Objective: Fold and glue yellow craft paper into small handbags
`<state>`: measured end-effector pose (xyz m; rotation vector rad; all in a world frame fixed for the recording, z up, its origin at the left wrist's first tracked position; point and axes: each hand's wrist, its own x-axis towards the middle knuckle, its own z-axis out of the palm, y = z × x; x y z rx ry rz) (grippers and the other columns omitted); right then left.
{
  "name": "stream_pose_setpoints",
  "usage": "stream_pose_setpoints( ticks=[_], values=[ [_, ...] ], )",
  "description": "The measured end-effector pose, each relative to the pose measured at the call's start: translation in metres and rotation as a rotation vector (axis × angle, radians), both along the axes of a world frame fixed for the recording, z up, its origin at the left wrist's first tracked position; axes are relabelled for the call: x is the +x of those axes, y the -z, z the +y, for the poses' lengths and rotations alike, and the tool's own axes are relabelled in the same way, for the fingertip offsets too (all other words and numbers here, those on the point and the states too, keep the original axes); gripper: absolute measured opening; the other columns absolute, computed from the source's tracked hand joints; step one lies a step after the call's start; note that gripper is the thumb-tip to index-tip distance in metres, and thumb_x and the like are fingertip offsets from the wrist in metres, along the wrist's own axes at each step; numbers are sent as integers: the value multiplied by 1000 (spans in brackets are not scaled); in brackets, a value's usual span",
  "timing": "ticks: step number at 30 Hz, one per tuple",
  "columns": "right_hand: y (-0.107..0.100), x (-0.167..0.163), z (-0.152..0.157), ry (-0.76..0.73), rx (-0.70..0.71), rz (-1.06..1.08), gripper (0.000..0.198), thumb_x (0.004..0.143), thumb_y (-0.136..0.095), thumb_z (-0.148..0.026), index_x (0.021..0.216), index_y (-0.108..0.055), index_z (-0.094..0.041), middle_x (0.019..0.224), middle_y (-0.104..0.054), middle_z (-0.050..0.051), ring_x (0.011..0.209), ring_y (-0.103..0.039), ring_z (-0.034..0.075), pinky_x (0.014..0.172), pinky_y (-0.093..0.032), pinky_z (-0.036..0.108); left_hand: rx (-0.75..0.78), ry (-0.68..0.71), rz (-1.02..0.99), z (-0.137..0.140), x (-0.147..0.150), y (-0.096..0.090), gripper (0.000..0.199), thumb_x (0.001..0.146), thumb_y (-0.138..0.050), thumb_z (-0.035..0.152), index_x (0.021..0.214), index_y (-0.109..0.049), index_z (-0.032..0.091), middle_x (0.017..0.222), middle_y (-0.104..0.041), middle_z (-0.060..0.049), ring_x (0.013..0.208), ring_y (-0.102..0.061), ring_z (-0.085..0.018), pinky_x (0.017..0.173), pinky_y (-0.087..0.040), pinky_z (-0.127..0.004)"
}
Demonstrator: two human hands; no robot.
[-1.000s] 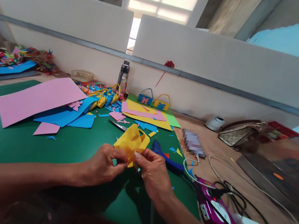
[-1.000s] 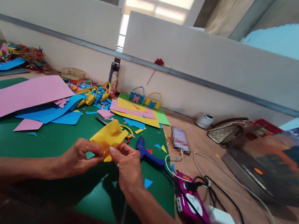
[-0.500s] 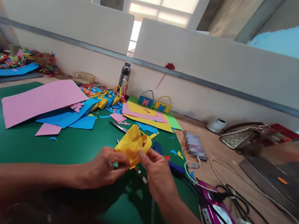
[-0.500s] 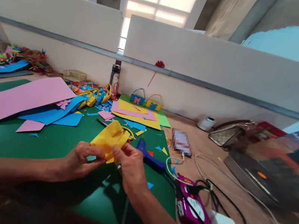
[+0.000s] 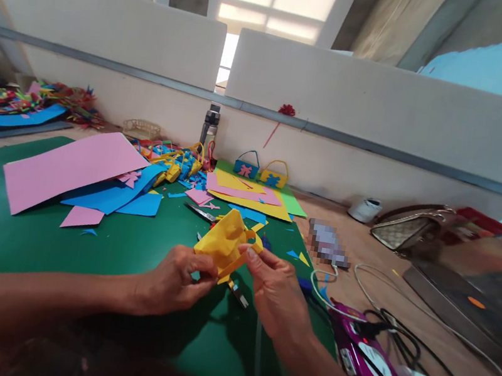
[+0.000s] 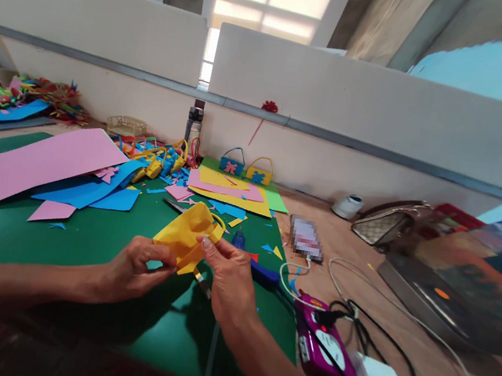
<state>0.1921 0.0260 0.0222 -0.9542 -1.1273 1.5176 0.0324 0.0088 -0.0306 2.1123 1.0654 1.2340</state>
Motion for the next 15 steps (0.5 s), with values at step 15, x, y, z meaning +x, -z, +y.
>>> stream_pose_setpoints(
  ticks=[15],
  values=[
    [8, 10, 1, 255, 1097, -820, 21, 73, -63, -38, 85, -67, -22, 89, -63, 6, 92, -56, 26, 91, -29, 50, -610, 219, -600, 16, -14, -24, 22, 67, -67, 29, 69, -54, 12, 59, -60, 1, 54, -59, -10, 57, -45, -21]
  ],
)
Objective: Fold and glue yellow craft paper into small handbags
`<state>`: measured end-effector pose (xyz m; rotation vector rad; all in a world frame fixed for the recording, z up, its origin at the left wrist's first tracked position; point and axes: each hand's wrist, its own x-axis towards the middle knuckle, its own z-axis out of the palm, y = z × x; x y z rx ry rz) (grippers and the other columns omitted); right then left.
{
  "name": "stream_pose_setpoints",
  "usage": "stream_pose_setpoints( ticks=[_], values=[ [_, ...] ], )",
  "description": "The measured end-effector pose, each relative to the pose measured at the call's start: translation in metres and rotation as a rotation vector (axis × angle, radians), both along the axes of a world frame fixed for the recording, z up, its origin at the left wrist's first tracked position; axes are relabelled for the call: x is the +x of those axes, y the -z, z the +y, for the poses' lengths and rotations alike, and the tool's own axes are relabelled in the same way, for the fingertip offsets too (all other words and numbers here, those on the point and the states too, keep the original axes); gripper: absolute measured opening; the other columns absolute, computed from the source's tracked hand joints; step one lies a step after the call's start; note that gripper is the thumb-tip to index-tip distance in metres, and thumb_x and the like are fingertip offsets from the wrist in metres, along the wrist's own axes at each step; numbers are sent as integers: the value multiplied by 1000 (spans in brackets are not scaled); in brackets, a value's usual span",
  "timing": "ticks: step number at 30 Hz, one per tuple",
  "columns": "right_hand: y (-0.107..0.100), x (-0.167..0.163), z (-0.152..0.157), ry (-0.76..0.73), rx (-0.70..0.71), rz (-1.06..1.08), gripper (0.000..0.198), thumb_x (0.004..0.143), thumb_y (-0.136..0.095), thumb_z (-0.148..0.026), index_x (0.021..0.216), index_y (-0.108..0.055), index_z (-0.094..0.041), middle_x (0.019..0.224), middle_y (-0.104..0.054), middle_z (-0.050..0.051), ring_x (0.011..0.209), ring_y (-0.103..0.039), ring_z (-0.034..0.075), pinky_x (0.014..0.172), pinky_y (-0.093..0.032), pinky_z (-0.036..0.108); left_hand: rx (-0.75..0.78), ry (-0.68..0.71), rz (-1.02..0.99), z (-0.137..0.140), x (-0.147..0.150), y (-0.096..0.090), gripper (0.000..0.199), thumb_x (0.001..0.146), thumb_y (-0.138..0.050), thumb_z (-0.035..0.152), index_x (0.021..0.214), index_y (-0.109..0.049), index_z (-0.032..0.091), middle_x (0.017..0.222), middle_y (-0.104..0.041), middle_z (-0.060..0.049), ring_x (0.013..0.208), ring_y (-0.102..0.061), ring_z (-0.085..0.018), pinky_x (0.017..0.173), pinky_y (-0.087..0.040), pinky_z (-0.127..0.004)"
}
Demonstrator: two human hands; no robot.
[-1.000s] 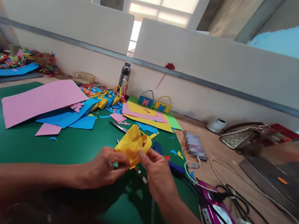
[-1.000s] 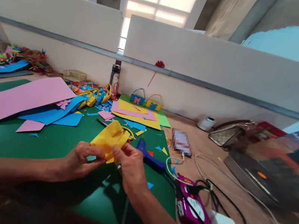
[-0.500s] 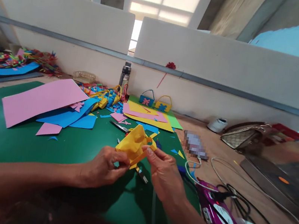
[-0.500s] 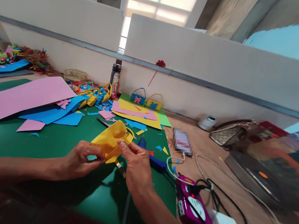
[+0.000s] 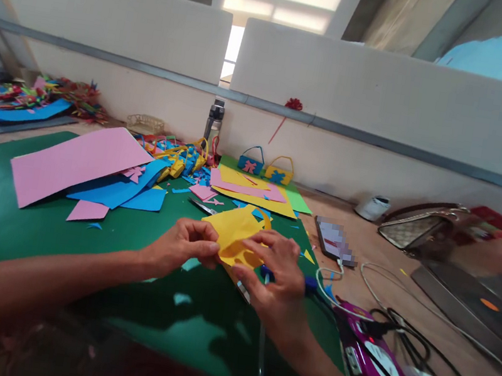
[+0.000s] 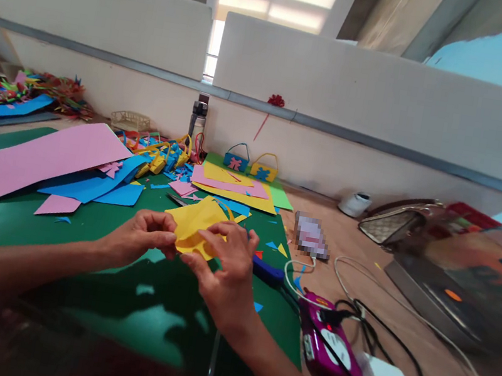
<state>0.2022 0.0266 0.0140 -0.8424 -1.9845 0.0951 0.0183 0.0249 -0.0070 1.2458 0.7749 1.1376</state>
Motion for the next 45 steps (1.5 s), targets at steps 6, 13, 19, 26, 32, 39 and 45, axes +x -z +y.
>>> stream_pose_setpoints(
  ticks=[6, 13, 19, 26, 32, 39, 45],
  values=[
    [6, -5, -6, 66, 427, -181, 11, 78, -60, -31, 78, -63, -20, 81, -63, 4, 94, -56, 24, 98, -18, 50, -118, 100, -194, -1, -2, -4, 28, 62, -73, 29, 68, -51, 13, 58, -59, 1, 50, -58, -10, 54, -47, -22],
    [11, 0, -5, 82, 536, -222, 20, 77, -52, -8, 76, -63, -24, 81, -64, -1, 97, -55, 20, 101, -12, 50, -195, 117, -239, -1, 2, -3, 30, 57, -76, 27, 68, -51, 13, 57, -59, 2, 47, -58, -10, 53, -49, -24],
    [12, 2, -3, 70, 574, -263, 22, 77, -49, -8, 80, -63, -24, 81, -65, -2, 98, -55, 19, 101, -11, 51, -203, 84, -227, -2, 5, 0, 32, 55, -77, 25, 69, -51, 13, 59, -61, 2, 47, -58, -9, 52, -49, -23],
    [11, 1, -3, 41, 583, -277, 21, 78, -49, -8, 78, -63, -23, 79, -65, -1, 98, -56, 20, 100, -12, 52, -238, 61, -238, -1, 5, 3, 33, 52, -78, 22, 70, -51, 14, 59, -59, 4, 46, -57, -8, 50, -46, -21],
    [12, 1, -5, 49, 595, -294, 21, 79, -49, -10, 77, -64, -23, 78, -65, -1, 98, -56, 20, 101, -12, 51, -252, 32, -241, -1, 5, 3, 39, 49, -79, 20, 79, -56, 14, 70, -61, 2, 49, -55, -7, 49, -43, -19],
    [10, 3, -2, 72, 609, -306, 19, 80, -48, -10, 79, -63, -22, 79, -66, 0, 97, -56, 20, 101, -11, 51, -220, 25, -229, -3, 5, -3, 35, 48, -77, 14, 78, -60, 12, 68, -60, 1, 51, -53, -7, 48, -43, -20],
    [4, 6, 3, 122, 605, -351, 23, 80, -46, -7, 78, -62, -23, 80, -66, -1, 98, -56, 19, 101, -14, 49, -155, 67, -194, -2, 2, -4, 33, 51, -74, 13, 82, -60, 12, 71, -58, 1, 52, -53, -7, 48, -44, -20]
  ],
)
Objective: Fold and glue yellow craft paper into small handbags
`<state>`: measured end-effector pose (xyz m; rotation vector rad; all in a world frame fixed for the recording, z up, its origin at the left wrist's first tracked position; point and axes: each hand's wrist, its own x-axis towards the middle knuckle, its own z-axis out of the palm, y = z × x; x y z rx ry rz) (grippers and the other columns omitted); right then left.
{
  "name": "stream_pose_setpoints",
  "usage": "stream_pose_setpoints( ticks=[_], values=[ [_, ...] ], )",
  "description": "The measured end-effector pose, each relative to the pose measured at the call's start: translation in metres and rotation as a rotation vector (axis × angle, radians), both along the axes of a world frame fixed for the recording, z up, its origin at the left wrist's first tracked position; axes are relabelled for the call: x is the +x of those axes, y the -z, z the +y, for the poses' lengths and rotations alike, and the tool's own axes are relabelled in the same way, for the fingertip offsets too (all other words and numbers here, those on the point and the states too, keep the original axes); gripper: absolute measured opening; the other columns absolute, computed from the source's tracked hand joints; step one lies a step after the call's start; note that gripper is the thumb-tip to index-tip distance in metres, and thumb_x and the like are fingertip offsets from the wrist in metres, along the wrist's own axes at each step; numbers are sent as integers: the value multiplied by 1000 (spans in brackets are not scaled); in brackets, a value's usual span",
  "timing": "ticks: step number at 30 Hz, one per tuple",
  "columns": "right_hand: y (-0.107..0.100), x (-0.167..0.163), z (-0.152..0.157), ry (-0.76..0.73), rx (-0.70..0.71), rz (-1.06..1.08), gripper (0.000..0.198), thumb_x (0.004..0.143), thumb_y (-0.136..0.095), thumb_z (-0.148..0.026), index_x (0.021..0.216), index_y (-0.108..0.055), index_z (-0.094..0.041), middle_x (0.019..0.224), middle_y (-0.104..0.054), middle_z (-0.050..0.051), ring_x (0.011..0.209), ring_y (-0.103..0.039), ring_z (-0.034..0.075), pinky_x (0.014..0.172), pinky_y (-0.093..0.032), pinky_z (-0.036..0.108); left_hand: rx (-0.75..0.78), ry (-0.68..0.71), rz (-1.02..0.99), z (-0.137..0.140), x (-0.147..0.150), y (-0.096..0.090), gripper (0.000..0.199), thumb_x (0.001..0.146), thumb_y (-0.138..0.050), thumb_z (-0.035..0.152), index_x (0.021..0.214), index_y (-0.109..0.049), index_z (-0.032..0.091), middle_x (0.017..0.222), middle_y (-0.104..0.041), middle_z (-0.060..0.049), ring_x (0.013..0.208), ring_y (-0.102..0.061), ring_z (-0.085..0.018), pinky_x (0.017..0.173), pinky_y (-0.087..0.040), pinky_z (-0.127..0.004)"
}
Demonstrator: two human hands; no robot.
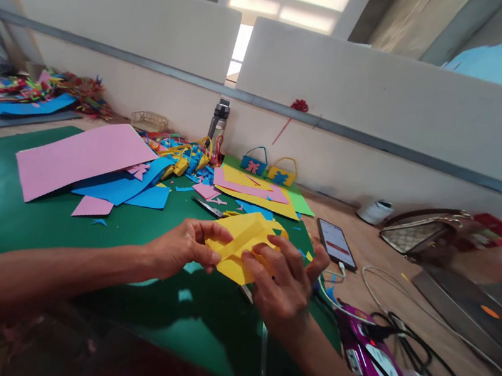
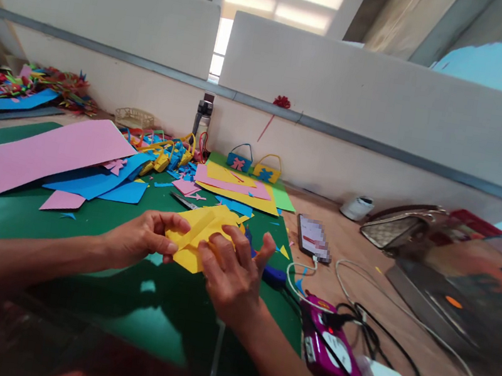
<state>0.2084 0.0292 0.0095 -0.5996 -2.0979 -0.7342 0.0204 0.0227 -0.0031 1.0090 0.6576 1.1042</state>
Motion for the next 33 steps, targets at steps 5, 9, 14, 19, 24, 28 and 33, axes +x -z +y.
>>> stream_pose_setpoints(
  ticks=[5, 9, 14, 19, 24, 28, 33],
  values=[
    [2, 0, 2, 9, 23, -7, 16, 81, -51, -11, 78, -61, -23, 78, -66, -2, 99, -56, 19, 102, -12, 49, 31, 2, 14, 1, -2, 1, 33, 55, -73, 16, 85, -59, 12, 73, -57, 1, 53, -53, -7, 50, -44, -19],
    [4, 1, 5, -8, 42, -31, 13, 81, -50, -13, 77, -60, -20, 77, -65, -1, 97, -56, 21, 100, -14, 51, 58, -3, 43, 3, -3, 3, 32, 60, -72, 19, 89, -59, 13, 75, -58, 0, 55, -55, -7, 51, -43, -19],
    [4, 2, 6, 7, 39, -23, 20, 83, -44, -11, 73, -59, -19, 77, -65, 0, 97, -55, 20, 99, -14, 50, 35, -23, 90, 4, -4, 1, 32, 67, -66, 24, 95, -56, 14, 76, -61, -1, 54, -58, -9, 57, -46, -24],
    [1, 1, 4, 41, 17, -5, 21, 82, -42, -9, 76, -59, -20, 77, -66, 0, 93, -57, 19, 100, -13, 50, 184, -127, 326, 2, -7, -6, 31, 82, -45, 32, 105, -53, 12, 55, -57, 1, 46, -51, -10, 50, -41, -23],
    [-5, 0, 3, 18, -87, 63, 18, 81, -45, -9, 76, -58, -20, 75, -66, 0, 89, -58, 20, 98, -17, 51, 703, -438, 652, 2, -13, -8, 28, 78, -54, 33, 96, -60, 12, 73, -57, -3, 67, -51, -13, 60, -42, -25],
    [-6, -2, 3, -21, -144, 86, 17, 81, -47, -8, 76, -59, -20, 72, -66, -1, 86, -59, 19, 97, -18, 50, 1052, -545, 720, 6, -15, -5, 38, 68, -68, 30, 101, -59, 14, 100, -58, -12, 96, -52, -22, 85, -42, -36],
    [-6, -5, 0, -95, -233, 105, 11, 81, -52, -13, 78, -58, -22, 70, -66, -2, 83, -60, 18, 100, -14, 48, 921, -382, 705, 4, -12, -8, 13, 73, -61, 25, 82, -66, 15, 81, -65, -7, 78, -57, -18, 73, -44, -30]
  ],
)
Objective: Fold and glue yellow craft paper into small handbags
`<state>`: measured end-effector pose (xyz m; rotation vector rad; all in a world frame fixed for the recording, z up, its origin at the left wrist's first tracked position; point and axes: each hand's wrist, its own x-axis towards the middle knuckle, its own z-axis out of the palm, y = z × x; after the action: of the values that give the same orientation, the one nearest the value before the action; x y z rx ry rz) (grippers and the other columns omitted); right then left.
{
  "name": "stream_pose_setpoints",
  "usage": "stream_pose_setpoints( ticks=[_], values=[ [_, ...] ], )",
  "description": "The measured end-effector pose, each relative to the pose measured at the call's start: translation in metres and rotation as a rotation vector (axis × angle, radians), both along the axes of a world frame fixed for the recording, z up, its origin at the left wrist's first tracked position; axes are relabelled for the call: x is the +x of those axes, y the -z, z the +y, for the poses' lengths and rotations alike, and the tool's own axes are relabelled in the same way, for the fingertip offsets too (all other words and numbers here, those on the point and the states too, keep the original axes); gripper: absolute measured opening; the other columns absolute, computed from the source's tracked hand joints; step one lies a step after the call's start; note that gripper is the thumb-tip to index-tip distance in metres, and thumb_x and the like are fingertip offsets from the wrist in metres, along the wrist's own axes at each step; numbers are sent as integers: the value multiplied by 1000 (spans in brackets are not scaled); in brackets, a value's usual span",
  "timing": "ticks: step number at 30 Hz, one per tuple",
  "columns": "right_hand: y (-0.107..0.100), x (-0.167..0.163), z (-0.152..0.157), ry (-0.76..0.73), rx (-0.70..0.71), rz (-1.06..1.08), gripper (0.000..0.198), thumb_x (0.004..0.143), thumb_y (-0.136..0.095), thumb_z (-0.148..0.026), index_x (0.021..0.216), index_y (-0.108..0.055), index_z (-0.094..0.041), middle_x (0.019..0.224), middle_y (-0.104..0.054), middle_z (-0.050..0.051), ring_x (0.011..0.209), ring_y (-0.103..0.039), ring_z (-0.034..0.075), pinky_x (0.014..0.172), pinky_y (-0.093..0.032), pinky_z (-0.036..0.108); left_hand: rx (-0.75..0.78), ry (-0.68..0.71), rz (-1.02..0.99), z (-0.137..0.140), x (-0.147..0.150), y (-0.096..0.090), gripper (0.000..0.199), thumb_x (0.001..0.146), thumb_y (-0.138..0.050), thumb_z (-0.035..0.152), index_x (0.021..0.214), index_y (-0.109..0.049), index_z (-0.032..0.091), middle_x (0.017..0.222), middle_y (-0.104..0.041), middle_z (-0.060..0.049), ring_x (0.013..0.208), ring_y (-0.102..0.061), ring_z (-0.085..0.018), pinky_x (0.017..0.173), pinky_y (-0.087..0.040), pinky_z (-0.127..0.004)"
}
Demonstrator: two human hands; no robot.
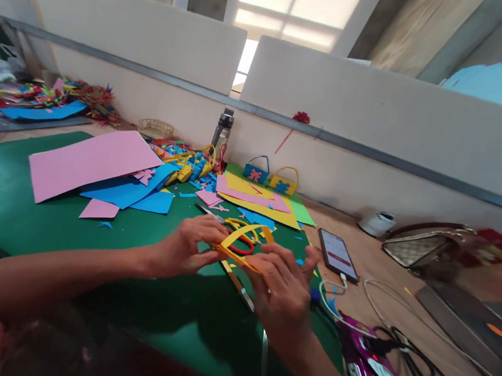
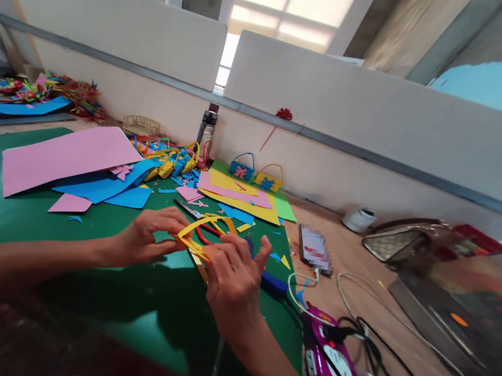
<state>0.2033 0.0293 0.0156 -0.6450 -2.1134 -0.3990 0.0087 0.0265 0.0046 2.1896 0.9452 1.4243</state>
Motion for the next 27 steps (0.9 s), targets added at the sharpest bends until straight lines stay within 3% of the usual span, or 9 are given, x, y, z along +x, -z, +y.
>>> stream_pose_setpoints(
  ticks=[2, 5, 9, 13, 15, 20, 23, 27],
  values=[
    [-1, 1, 0, -16, -48, 66, 7, 81, -55, -22, 87, -56, -22, 76, -66, 0, 84, -60, 20, 100, -16, 48, -253, 0, -107, -1, 1, -2, 13, 73, -61, 26, 71, -65, 14, 66, -62, -3, 63, -54, -14, 59, -41, -24],
    [-3, 6, 1, 1, -190, 289, 25, 82, -52, -35, 104, -52, -23, 90, -64, 4, 91, -57, 23, 96, -26, 47, -610, 13, -392, 1, 1, -4, 20, 67, -66, 32, 63, -61, 13, 56, -57, 2, 53, -50, -10, 50, -35, -20],
    [-4, 8, 7, -28, -527, 557, 28, 84, -46, -39, 106, -52, -22, 91, -61, 5, 89, -55, 20, 83, -41, 37, -859, 95, -755, 8, 2, -1, 27, 57, -74, 35, 63, -59, 13, 61, -61, 1, 54, -55, -9, 53, -40, -20],
    [-2, 7, 14, -32, -808, 647, 18, 78, -55, -36, 85, -56, -20, 78, -60, 2, 74, -56, 16, 69, -43, 29, -936, 136, -912, 13, 3, 2, 29, 53, -78, 32, 64, -59, 13, 62, -63, 0, 54, -57, -9, 52, -43, -19],
    [-2, 8, 16, -29, -872, 644, 18, 77, -56, -36, 73, -55, -19, 68, -59, 0, 65, -54, 14, 63, -42, 27, -944, 131, -950, 14, 3, 2, 30, 53, -79, 31, 65, -59, 13, 62, -63, 0, 55, -57, -10, 53, -44, -20],
    [2, 8, 18, -47, -952, 607, 37, 83, -45, -42, 53, -44, -20, 51, -49, -3, 51, -46, 11, 55, -36, 26, -950, 124, -974, 14, 3, 3, 31, 53, -79, 32, 64, -57, 13, 62, -64, 0, 55, -58, -10, 53, -46, -20],
    [6, 6, 18, -36, -946, 585, 41, 82, -44, -49, 54, -46, -19, 52, -49, -2, 54, -46, 12, 56, -36, 26, -928, 123, -943, 14, 4, 5, 31, 56, -77, 34, 65, -56, 13, 63, -63, 0, 56, -58, -10, 53, -47, -19],
    [10, 4, 17, -85, -979, 636, 34, 77, -51, -52, 72, -56, -18, 68, -56, 1, 65, -50, 14, 62, -40, 26, -921, 138, -884, 13, 4, 8, 32, 59, -75, 36, 71, -56, 14, 68, -64, 0, 59, -59, -10, 57, -48, -21]
  ],
)
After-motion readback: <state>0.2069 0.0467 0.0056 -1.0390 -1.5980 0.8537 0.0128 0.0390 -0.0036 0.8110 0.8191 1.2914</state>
